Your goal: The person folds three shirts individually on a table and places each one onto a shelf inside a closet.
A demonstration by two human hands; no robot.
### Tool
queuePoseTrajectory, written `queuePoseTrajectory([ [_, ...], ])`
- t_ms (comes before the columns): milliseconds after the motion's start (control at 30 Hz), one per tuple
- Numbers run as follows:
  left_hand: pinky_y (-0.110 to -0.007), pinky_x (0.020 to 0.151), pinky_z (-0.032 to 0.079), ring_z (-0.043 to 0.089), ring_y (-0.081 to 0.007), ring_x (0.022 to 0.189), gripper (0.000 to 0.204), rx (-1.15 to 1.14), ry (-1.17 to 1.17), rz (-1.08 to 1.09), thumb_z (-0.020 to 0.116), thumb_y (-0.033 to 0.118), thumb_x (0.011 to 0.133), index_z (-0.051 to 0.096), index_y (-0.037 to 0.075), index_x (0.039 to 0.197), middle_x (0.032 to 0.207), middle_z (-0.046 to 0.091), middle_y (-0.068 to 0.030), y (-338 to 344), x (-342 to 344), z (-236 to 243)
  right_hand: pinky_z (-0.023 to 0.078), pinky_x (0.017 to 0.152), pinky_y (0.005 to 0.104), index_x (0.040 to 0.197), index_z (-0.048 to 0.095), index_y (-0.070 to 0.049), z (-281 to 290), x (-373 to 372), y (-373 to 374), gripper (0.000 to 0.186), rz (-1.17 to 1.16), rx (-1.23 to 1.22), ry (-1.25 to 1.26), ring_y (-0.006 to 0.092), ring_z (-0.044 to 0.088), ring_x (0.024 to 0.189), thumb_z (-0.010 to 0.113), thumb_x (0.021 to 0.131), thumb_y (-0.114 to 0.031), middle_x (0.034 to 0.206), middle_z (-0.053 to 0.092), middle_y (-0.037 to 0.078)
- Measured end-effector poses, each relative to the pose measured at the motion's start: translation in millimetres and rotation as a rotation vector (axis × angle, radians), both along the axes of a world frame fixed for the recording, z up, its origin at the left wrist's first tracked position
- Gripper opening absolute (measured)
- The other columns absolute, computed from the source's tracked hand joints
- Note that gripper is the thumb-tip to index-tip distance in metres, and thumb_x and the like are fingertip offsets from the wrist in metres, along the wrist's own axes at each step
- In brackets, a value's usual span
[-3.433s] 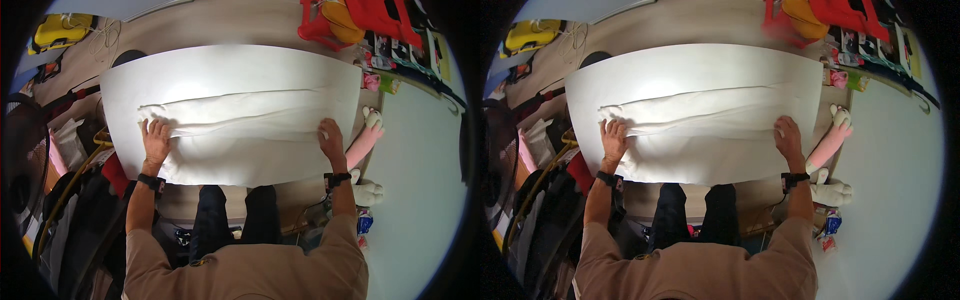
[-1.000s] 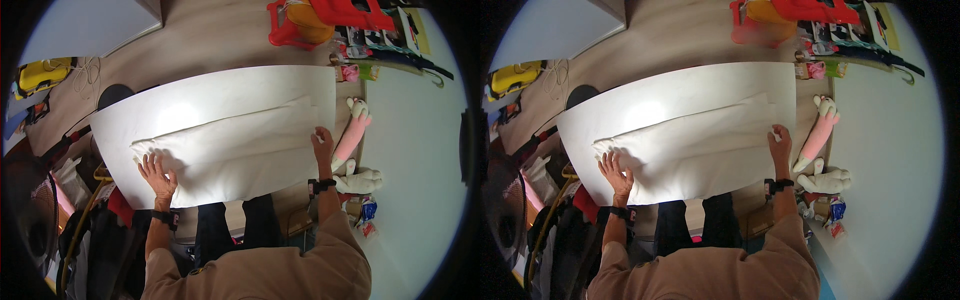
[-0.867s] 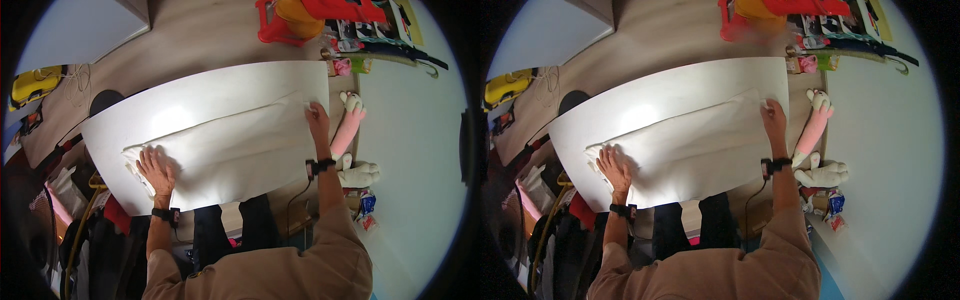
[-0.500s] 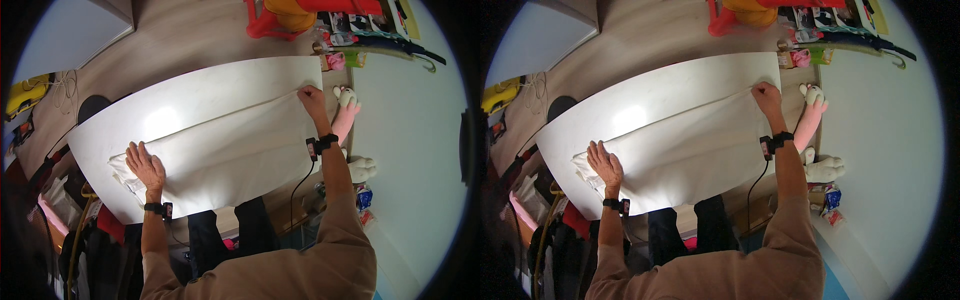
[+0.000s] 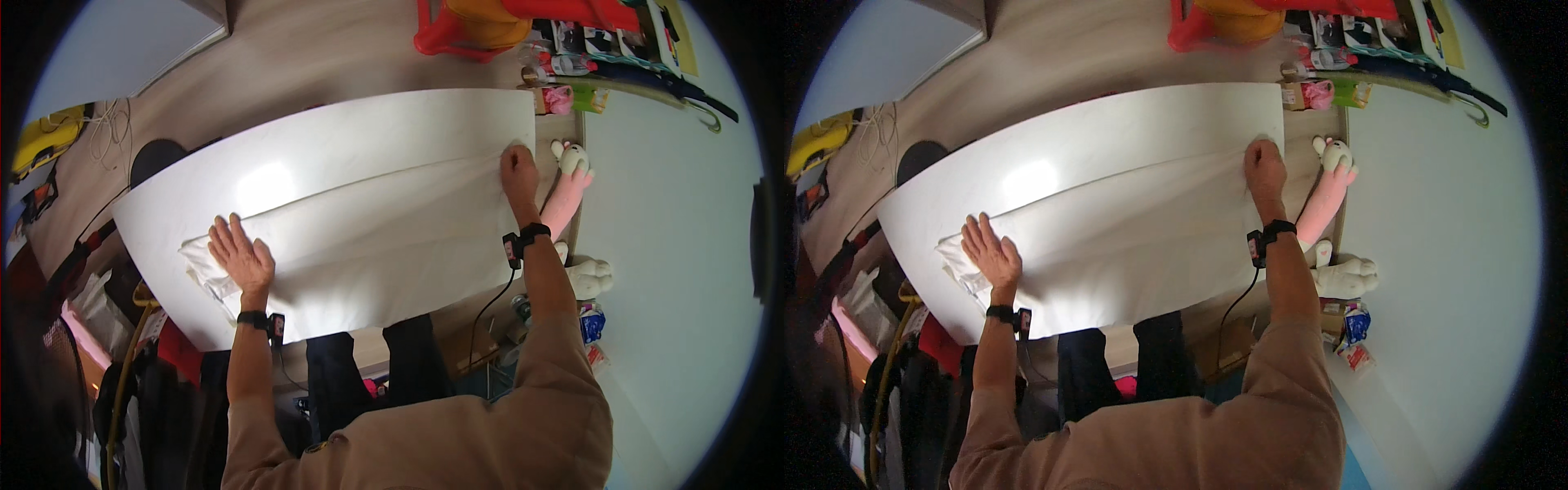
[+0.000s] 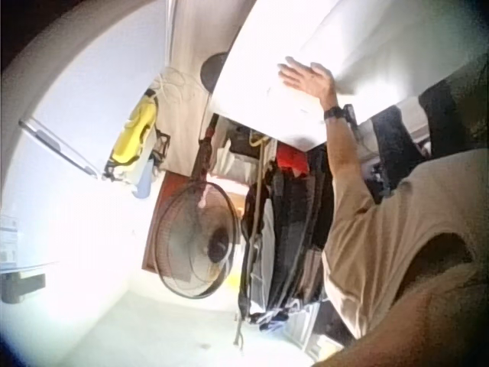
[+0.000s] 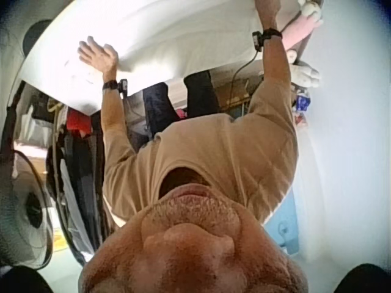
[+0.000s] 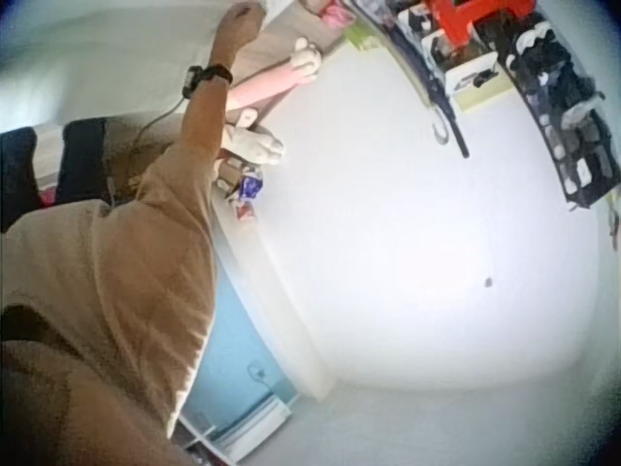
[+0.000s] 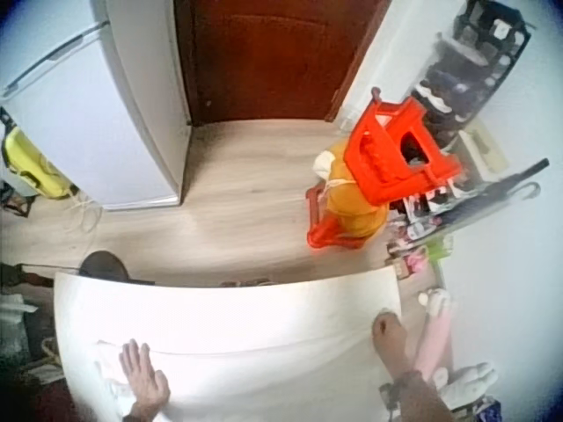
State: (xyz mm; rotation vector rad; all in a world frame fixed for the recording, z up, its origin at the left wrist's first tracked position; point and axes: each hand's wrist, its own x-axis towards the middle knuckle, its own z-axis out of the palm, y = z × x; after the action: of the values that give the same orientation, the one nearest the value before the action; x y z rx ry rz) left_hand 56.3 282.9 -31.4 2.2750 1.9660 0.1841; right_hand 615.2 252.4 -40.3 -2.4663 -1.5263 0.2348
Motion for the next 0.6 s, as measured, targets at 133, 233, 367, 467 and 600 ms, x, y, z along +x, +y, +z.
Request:
queuePoseTrajectory([
  [133, -0.056, 0.114, 0.009, 0.018, -0.0418, 0.142, 0.065, -0.038, 0.016, 0.034, 0.043, 0.028, 0.085, 0.034, 0.009, 0.146, 0.152, 0.027, -0.0218, 1, 0, 1, 0.050, 0.077, 0.0391, 0.117, 0.057, -0.009, 43, -40, 1, 0.032, -0.151, -0.019, 0.135, 0.0311, 0.062, 0.093, 0.063, 0.086, -0.016, 0.114, 0.061, 0.016],
  [233, -0.057, 0.114, 0.009, 0.017, -0.0424, 0.142, 0.066, -0.037, 0.005, 0.034, 0.044, 0.029, 0.084, 0.033, 0.009, 0.146, 0.152, 0.027, -0.0217, 2, 1, 2, 0.044, 0.093, 0.0414, 0.128, 0.051, -0.006, 68, -78, -19, 0.043, 0.195, 0.207, -0.033, 0.0344, 0.055, 0.110, 0.062, 0.086, -0.012, 0.126, 0.054, 0.019],
  [367, -0.058, 0.114, 0.008, 0.016, -0.0428, 0.142, 0.067, -0.017, 0.002, 0.015, 0.044, 0.031, 0.085, 0.032, 0.010, 0.147, 0.153, 0.026, -0.0213, 5, 6, 2, 0.030, 0.105, 0.0509, 0.137, 0.044, -0.007, 52, -146, -58, 0.053, 0.437, -0.045, -0.003, 0.0363, 0.038, 0.130, 0.058, 0.088, -0.018, 0.141, 0.042, 0.018],
  [467, -0.058, 0.114, 0.007, 0.016, -0.0430, 0.142, 0.067, -0.031, 0.020, -0.001, 0.045, 0.030, 0.084, 0.031, 0.010, 0.147, 0.153, 0.026, -0.0214, 8, 10, -4, 0.025, 0.106, 0.0555, 0.138, 0.043, -0.008, 24, -153, -67, 0.054, 0.444, -0.064, -0.093, 0.0366, 0.031, 0.134, 0.056, 0.088, -0.024, 0.146, 0.036, 0.016],
  [600, -0.058, 0.114, 0.008, 0.018, -0.0441, 0.141, 0.065, 0.033, -0.013, -0.045, 0.043, 0.032, 0.087, 0.032, 0.011, 0.147, 0.152, 0.027, -0.0221, 20, 1, -2, 0.026, 0.104, 0.0562, 0.136, 0.045, -0.010, 18, -153, -56, 0.050, 0.464, 0.066, -0.108, 0.0374, 0.034, 0.131, 0.053, 0.089, -0.025, 0.143, 0.038, 0.015],
])
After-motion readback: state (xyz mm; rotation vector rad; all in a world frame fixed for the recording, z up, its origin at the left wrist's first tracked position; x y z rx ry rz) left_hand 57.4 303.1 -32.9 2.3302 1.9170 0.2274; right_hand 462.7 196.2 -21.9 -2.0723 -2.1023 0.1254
